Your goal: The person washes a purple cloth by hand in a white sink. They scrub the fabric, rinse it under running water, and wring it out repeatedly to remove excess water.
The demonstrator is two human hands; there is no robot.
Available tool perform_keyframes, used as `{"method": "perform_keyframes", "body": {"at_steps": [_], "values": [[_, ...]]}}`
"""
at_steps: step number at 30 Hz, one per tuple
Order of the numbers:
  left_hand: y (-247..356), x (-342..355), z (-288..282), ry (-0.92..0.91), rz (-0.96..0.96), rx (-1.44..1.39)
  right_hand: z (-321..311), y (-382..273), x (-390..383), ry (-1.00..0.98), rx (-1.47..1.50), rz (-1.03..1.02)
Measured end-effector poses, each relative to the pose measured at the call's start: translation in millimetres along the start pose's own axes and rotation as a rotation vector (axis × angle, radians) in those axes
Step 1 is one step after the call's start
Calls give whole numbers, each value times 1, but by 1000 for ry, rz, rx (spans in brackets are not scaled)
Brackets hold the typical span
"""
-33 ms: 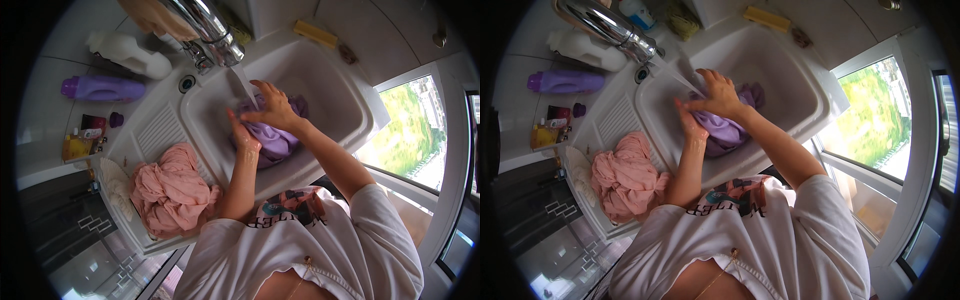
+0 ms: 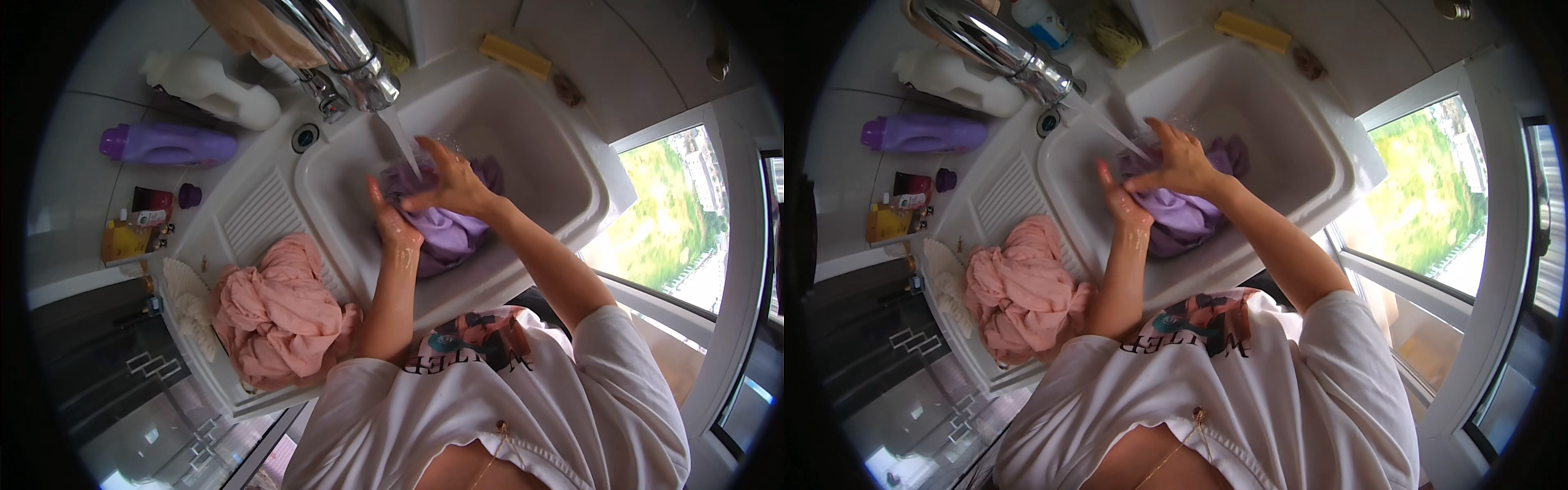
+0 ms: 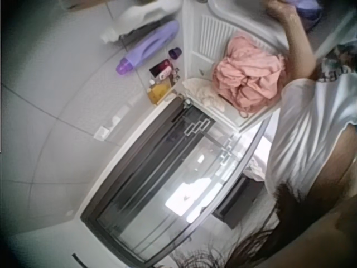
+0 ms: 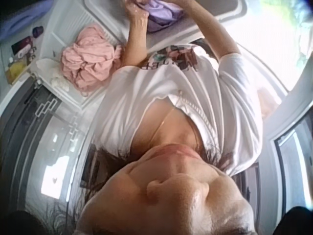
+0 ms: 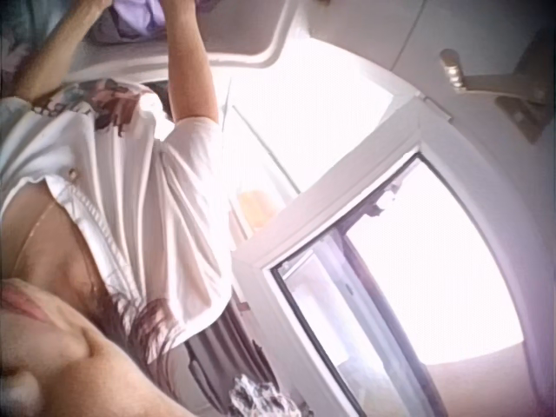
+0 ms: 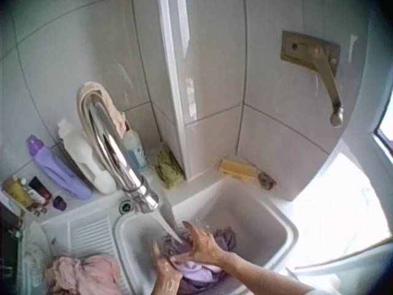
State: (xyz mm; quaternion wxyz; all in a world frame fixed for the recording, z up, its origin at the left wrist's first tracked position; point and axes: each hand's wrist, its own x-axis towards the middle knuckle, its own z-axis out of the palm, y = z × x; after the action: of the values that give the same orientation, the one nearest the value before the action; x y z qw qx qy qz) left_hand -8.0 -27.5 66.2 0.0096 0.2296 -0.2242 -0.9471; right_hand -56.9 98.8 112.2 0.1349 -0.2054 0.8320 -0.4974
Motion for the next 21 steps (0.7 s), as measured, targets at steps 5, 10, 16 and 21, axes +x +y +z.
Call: {"method": "perform_keyframes", "body": {"at_steps": [5,10,16,21], "values": [[25,6,31,-54,82,-136,3,33,-22,-89,-15,-72],[47,4,43,-60,128,-222,8,43,-12,21,-26,-32],[28,42,-33,167,-23,-2,4,1,-7,298,13,-98],[-5,5,-7,-757,-287,-295,45,-43,-35,262,-322,-295]]}}
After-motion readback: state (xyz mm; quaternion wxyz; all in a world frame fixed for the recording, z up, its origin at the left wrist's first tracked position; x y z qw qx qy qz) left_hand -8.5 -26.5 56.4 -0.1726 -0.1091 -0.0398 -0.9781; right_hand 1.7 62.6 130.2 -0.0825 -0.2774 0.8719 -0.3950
